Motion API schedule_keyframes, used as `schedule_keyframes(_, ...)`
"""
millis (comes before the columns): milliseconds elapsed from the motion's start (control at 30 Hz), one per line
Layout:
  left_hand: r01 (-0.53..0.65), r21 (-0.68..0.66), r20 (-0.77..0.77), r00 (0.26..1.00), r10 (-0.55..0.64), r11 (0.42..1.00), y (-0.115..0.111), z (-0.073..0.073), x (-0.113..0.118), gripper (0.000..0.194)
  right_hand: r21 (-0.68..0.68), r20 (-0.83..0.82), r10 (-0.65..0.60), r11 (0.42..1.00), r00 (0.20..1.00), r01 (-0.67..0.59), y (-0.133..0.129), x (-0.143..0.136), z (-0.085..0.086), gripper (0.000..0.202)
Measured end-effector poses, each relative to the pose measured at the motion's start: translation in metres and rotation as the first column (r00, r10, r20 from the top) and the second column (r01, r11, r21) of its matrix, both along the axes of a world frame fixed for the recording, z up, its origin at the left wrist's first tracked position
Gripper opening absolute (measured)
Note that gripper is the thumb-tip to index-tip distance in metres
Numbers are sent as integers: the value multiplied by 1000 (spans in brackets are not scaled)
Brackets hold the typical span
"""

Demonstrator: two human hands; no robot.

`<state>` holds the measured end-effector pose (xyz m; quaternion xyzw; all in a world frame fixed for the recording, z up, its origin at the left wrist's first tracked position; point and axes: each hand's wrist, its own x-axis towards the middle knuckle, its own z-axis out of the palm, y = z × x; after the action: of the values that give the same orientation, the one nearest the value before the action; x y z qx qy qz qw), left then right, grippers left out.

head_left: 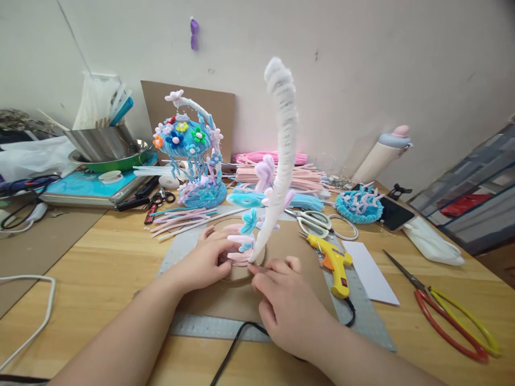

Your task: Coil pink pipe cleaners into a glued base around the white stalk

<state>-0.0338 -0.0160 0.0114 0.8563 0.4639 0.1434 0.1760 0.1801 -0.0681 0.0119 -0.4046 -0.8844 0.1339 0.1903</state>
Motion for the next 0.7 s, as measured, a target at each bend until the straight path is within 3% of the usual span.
schedule_keyframes(300,20,-8,24,1000,-20,1000,0,0,0,58,-39,81,8,999,997,-4,0,-1,-2,34)
schedule_keyframes(500,25,-9,18,1000,-25,1000,0,-1,0,54,-88,110,36,996,993,-27,-4,-5,5,25)
schedule_keyframes(700,23,-1,24,999,-23,1000,0,-2,-1,50,-112,154,54,993,987,-37,-4,-7,2,28)
